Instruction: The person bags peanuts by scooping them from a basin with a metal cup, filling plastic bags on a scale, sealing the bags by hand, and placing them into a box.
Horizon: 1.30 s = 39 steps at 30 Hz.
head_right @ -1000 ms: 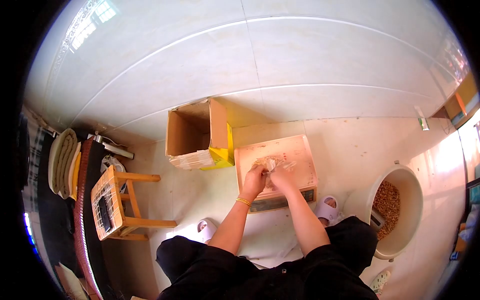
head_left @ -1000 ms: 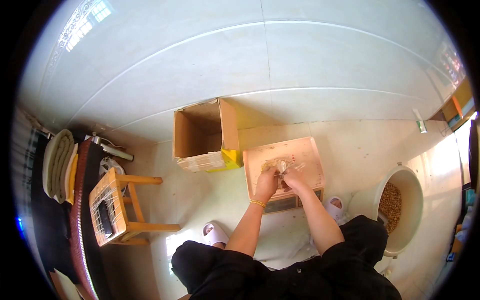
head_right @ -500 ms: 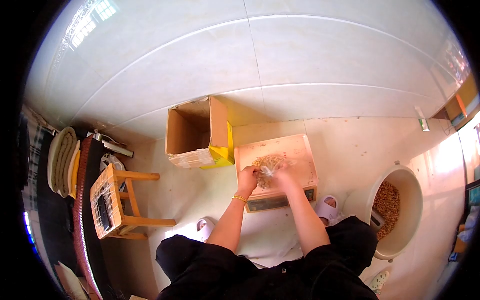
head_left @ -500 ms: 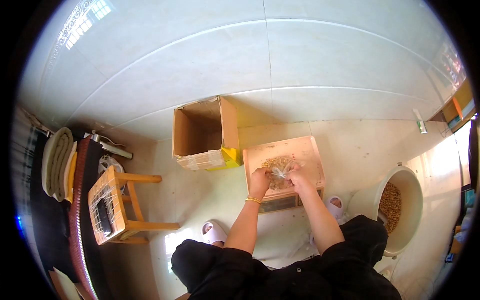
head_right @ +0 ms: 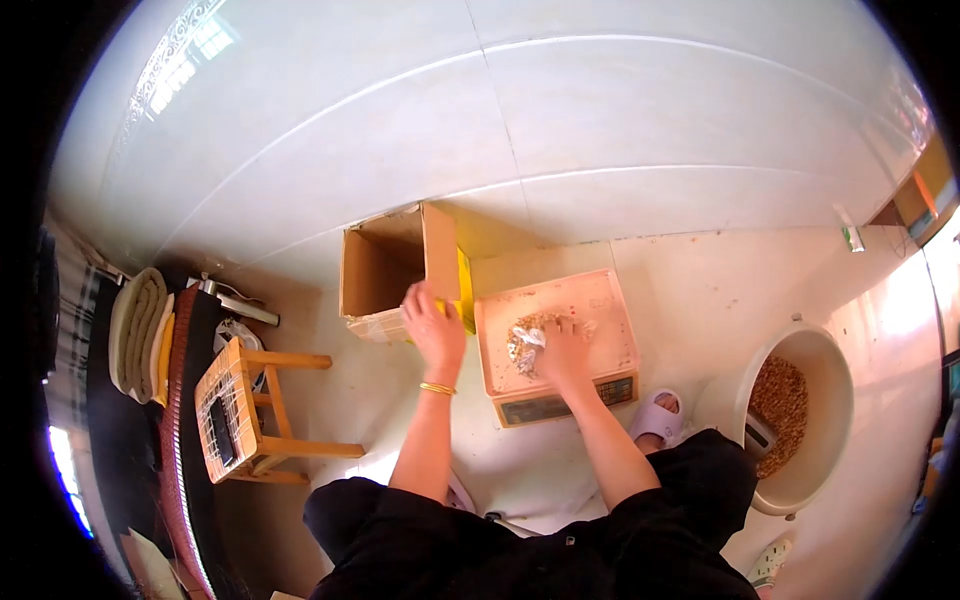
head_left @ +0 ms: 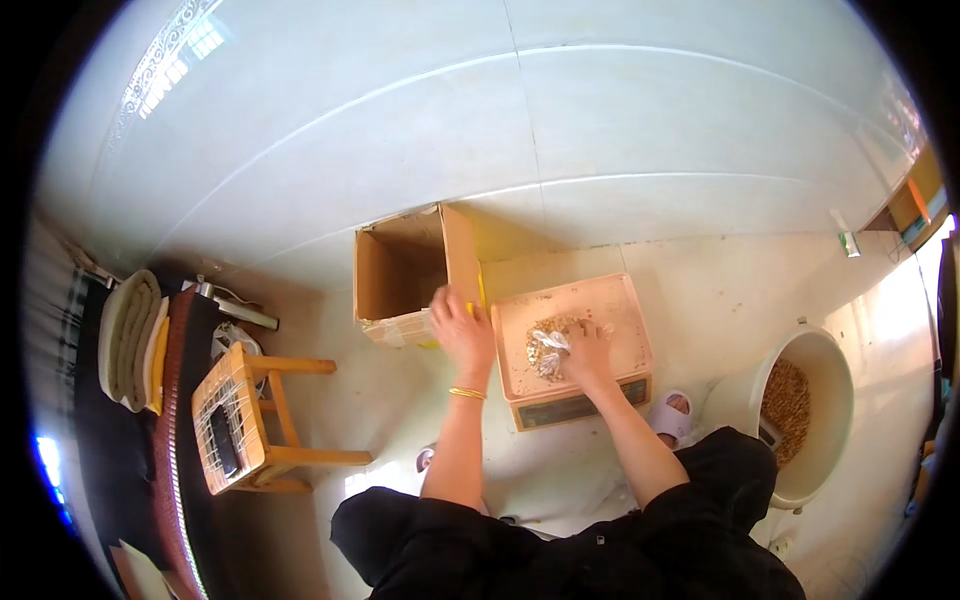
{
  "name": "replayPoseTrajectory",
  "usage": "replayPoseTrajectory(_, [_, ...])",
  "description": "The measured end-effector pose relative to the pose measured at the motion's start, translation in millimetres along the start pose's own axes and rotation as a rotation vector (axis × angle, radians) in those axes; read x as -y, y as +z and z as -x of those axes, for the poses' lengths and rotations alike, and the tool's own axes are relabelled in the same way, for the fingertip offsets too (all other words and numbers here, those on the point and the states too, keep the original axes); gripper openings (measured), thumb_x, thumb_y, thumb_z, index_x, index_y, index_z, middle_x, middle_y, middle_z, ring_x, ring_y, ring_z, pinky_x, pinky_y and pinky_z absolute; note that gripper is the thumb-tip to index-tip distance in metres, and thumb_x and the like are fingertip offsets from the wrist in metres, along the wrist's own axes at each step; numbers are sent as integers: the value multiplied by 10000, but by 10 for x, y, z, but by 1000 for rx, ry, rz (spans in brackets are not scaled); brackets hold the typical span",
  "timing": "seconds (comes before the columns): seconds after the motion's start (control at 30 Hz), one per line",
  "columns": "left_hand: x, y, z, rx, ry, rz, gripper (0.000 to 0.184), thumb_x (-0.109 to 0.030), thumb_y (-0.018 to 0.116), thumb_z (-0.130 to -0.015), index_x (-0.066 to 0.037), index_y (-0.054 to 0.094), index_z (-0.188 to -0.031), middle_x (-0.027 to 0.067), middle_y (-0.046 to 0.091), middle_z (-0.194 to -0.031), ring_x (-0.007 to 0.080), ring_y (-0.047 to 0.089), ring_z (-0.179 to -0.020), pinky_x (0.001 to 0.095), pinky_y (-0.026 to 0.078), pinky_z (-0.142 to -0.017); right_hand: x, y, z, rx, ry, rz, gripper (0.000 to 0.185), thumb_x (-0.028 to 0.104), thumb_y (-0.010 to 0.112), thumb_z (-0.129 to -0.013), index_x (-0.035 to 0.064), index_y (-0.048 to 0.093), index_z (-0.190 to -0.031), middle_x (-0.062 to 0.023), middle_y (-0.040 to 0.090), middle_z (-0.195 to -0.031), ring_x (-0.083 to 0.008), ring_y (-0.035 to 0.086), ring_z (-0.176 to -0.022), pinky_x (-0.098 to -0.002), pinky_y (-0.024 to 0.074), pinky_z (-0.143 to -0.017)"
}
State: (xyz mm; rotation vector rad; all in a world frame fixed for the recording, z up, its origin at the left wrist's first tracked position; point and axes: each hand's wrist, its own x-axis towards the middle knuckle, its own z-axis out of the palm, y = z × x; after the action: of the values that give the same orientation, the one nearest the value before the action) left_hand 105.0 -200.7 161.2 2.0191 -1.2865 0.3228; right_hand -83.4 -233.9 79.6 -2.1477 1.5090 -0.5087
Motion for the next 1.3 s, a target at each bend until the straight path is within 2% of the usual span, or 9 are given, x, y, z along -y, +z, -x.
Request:
replayPoseTrajectory(0.07, [106, -96, -210, -74, -23, -67, 395, -104, 589, -800, -56, 501, -1183, 180, 527, -1156, 355, 481, -1080, 482, 354, -940, 43, 1, 47, 60, -13, 38, 426, 128, 656, -706, 45, 552, -1110, -203, 481, -1198, -394, 433, -1144, -451, 399, -936])
replayPoseTrajectory(0.2, [494, -15, -388, 247, -115, -332, 372, -314, 516, -877, -61, 526, -1150, 162, 644, -968, 323, 591, -965, 453, 371, -930, 133, -77, 105, 171, -12, 100, 502, 150, 657, -710, 63, 519, -1185, -189, 435, -1276, -367, 389, -1213, -467, 380, -966])
replayPoseTrajectory(0.27, [582, -46, -447, 602, -128, -328, 259, -280, 518, -869, -69, 554, -1014, 140, 665, -867, 298, 629, -868, 430, 412, -866, 112, -89, 110, 218, -4, 116, 525, 154, 654, -714, 65, 504, -1208, -184, 429, -1286, -357, 390, -1216, -473, 377, -970])
replayPoseTrajectory(0.47, [1012, -485, -587, 738, 182, -569, 103, -164, 505, -845, -95, 543, -912, 145, 660, -798, 310, 636, -804, 440, 436, -753, -65, 145, 104, 258, -11, 76, 566, 155, 640, -723, 69, 468, -1255, -168, 453, -1255, -340, 410, -1202, -470, 385, -963])
replayPoseTrajectory(0.7, [1460, -1334, -484, 896, 101, -524, 75, -74, 476, -823, -80, 508, -891, 170, 638, -787, 359, 620, -801, 463, 443, -778, 76, -40, 167, 246, -1, 159, 644, 162, 644, -731, 164, 406, -1330, -164, 464, -1219, -348, 427, -1175, -485, 400, -929])
replayPoseTrajectory(0.77, [1692, -1496, -276, 985, 280, -574, 124, -18, 507, -774, -83, 508, -879, 179, 615, -764, 377, 601, -809, 447, 467, -767, 121, -71, 172, 260, -2, 194, 650, 162, 644, -735, 195, 402, -1338, -164, 461, -1221, -350, 427, -1176, -491, 402, -921])
replayPoseTrajectory(0.87, [1875, -1731, -24, 862, 516, -499, 176, 21, 506, -734, -87, 509, -873, 178, 596, -759, 372, 593, -832, 426, 473, -834, 71, 19, 178, 229, -27, 189, 678, 179, 662, -729, 233, 390, -1348, -164, 456, -1216, -350, 429, -1175, -501, 403, -912])
replayPoseTrajectory(1.1, [1943, -2151, 397, 962, 466, -367, 176, 11, 533, -726, -94, 524, -867, 124, 580, -807, 324, 578, -897, 396, 443, -932, -12, 117, 143, 238, -37, 221, 665, 116, 640, -733, 223, 398, -1343, -174, 451, -1210, -351, 442, -1155, -463, 424, -901])
replayPoseTrajectory(1.3, [1708, -2106, 535, 911, 752, -192, 133, -75, 559, -714, -95, 537, -844, 90, 564, -777, 265, 586, -858, 379, 463, -919, 5, 127, 155, 225, -102, 282, 493, 49, 539, -773, 154, 475, -1250, -192, 488, -1176, -359, 478, -1123, -454, 450, -863])
